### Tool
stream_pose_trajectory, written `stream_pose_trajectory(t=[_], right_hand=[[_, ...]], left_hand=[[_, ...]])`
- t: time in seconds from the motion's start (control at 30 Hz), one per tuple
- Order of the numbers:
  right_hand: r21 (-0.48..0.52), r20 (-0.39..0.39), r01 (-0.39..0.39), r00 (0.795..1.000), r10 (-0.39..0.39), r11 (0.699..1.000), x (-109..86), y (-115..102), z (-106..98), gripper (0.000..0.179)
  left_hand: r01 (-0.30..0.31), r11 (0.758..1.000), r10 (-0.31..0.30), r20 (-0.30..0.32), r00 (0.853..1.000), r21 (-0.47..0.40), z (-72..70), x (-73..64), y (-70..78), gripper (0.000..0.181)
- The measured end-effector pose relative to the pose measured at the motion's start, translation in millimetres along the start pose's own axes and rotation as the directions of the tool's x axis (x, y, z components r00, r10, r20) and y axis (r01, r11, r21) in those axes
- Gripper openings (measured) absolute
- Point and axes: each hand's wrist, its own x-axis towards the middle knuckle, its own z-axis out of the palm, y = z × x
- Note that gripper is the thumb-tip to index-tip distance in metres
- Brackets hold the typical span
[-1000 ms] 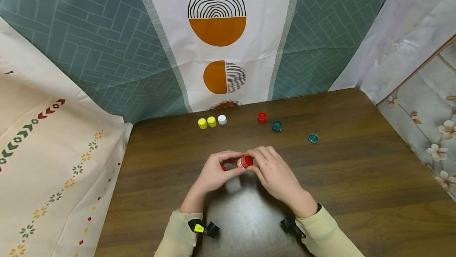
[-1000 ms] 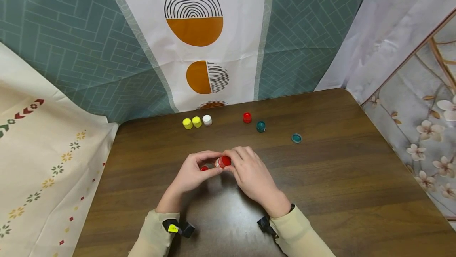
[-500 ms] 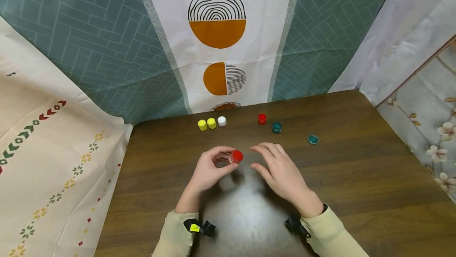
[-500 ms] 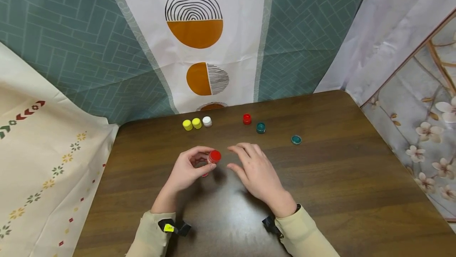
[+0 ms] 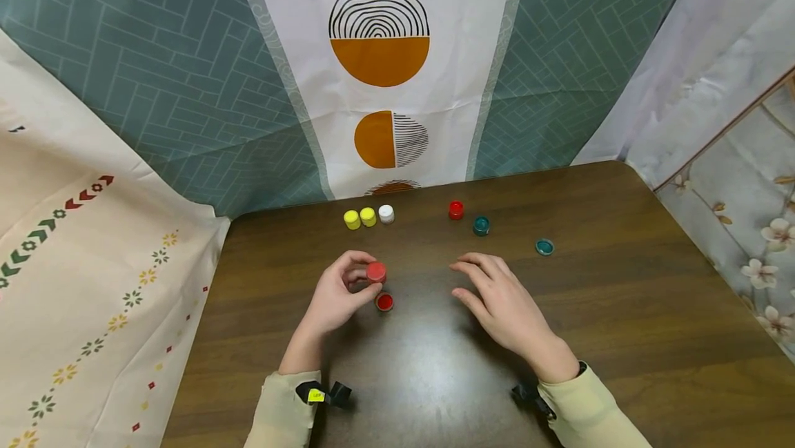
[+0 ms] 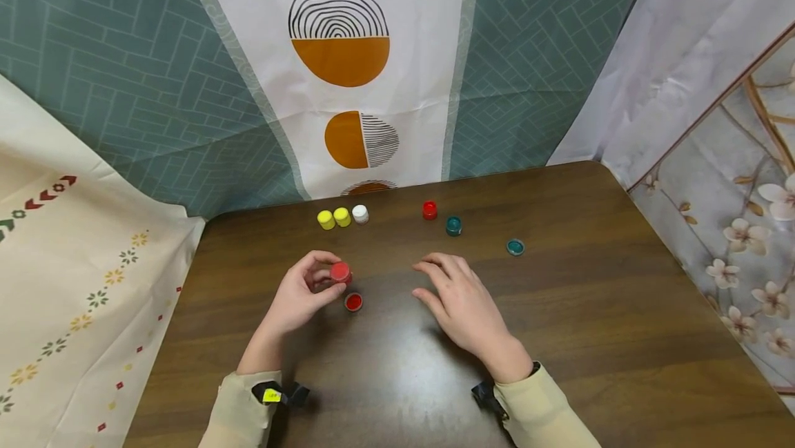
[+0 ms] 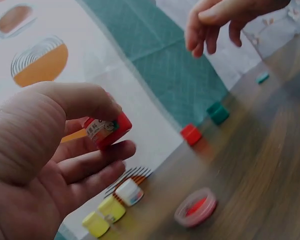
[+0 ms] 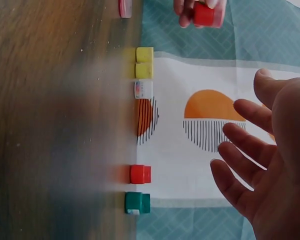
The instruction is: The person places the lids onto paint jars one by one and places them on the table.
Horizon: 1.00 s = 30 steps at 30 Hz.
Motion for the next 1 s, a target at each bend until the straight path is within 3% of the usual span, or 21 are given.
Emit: stream_pose_trajectory(t=[0.3,0.53,0.7,1.0], right_hand=[[0.001,0.002,0.012,1.0,-0.012,1.0,-0.7,2.3,0.1,0.039],[-0.01,0.054,-0.007,0.999,0.008,1.0,1.2,3.1,-0.3,0.04],[-0.026,0.109,-0.016,0.994,0.019,1.0,4.3,0.2,1.4,0.04],[-0.06,0.158,0.02,0.987,-0.01,0.998,10.0,-10.4,7.1,0.032]], left_hand=[[0.105,0.987,-0.083,-0.17,0.982,0.122,-24.3,10.6,-16.0,0.043],[0.241,0.956,-0.191,-0.267,0.944,0.169,-32.9,27.0,-31.3,0.039],[0.288,0.938,-0.215,-0.33,0.919,0.192,-36.0,41.9,-39.2,0.04],[0.335,0.906,-0.214,-0.405,0.889,0.258,-35.6,63.2,-45.6,0.04]])
